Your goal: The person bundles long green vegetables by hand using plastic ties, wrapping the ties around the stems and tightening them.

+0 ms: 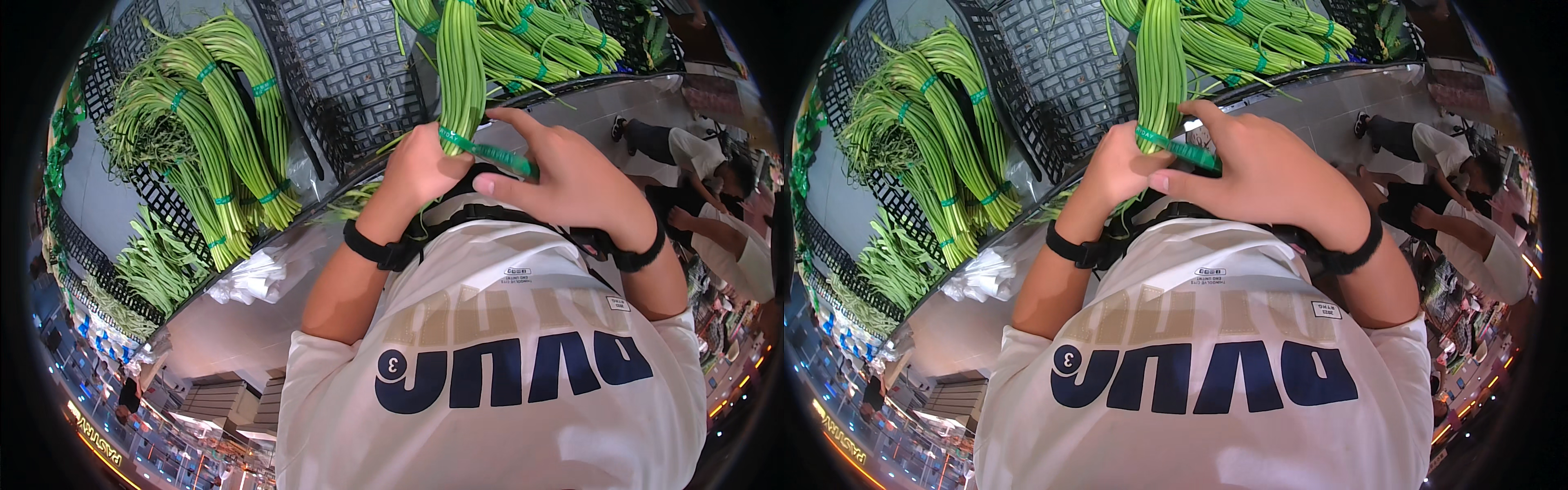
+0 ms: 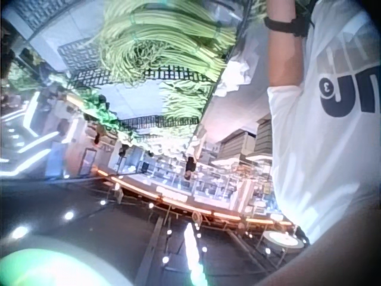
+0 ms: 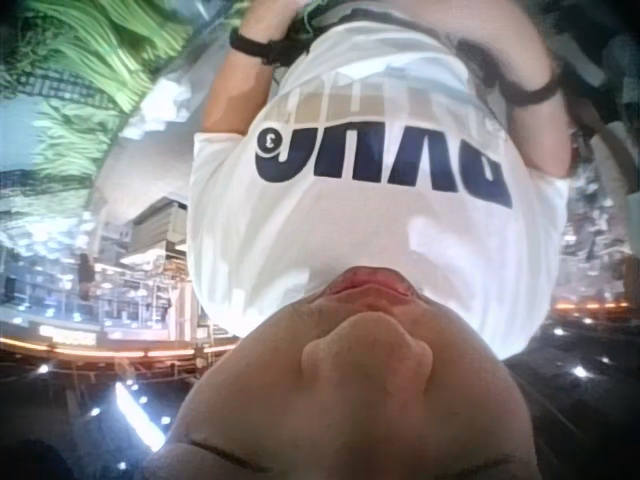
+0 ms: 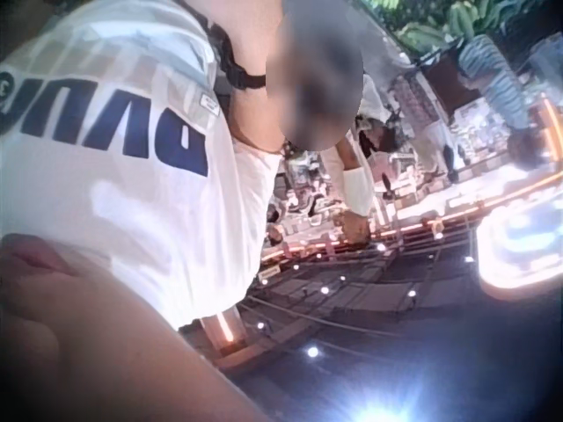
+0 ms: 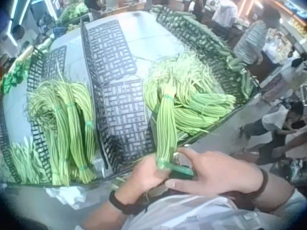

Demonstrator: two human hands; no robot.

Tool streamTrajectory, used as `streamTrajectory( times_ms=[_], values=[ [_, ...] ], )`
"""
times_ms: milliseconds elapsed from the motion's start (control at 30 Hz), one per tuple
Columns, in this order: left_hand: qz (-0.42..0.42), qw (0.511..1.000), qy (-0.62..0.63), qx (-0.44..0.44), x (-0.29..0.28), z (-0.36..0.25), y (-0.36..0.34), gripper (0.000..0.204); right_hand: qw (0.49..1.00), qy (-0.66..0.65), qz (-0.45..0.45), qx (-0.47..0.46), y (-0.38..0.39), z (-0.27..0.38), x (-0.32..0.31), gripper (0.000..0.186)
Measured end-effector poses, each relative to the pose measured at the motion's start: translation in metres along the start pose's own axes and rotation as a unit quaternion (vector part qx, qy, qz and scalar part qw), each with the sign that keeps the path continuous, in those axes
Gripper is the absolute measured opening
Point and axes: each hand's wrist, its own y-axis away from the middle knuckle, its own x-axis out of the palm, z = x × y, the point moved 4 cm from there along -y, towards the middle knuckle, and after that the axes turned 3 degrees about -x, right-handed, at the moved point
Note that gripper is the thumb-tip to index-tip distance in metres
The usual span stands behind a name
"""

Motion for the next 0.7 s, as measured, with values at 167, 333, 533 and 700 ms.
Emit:
streamTrajectory(
  times_ms=[167,333,533,700],
  values=[
    [-0.101,0.973,-0.201,-0.057,-0.002,-0.004,-0.002,0.034,0.936,-0.269,0.151,0.167,-0.015,-0.027,0.022,0.052],
    [-0.146,0.948,-0.277,-0.053,0.0,0.005,0.0,0.03,0.886,-0.304,0.305,0.172,-0.028,-0.072,0.047,0.054],
    [-0.181,0.939,-0.292,-0.037,0.007,0.027,-0.004,0.027,0.816,-0.386,0.356,0.242,-0.042,-0.089,0.065,0.061],
    [-0.177,0.941,-0.287,-0.033,0.009,0.03,-0.001,0.024,0.754,-0.407,0.431,0.282,-0.055,-0.087,0.071,0.062]
  ],
)
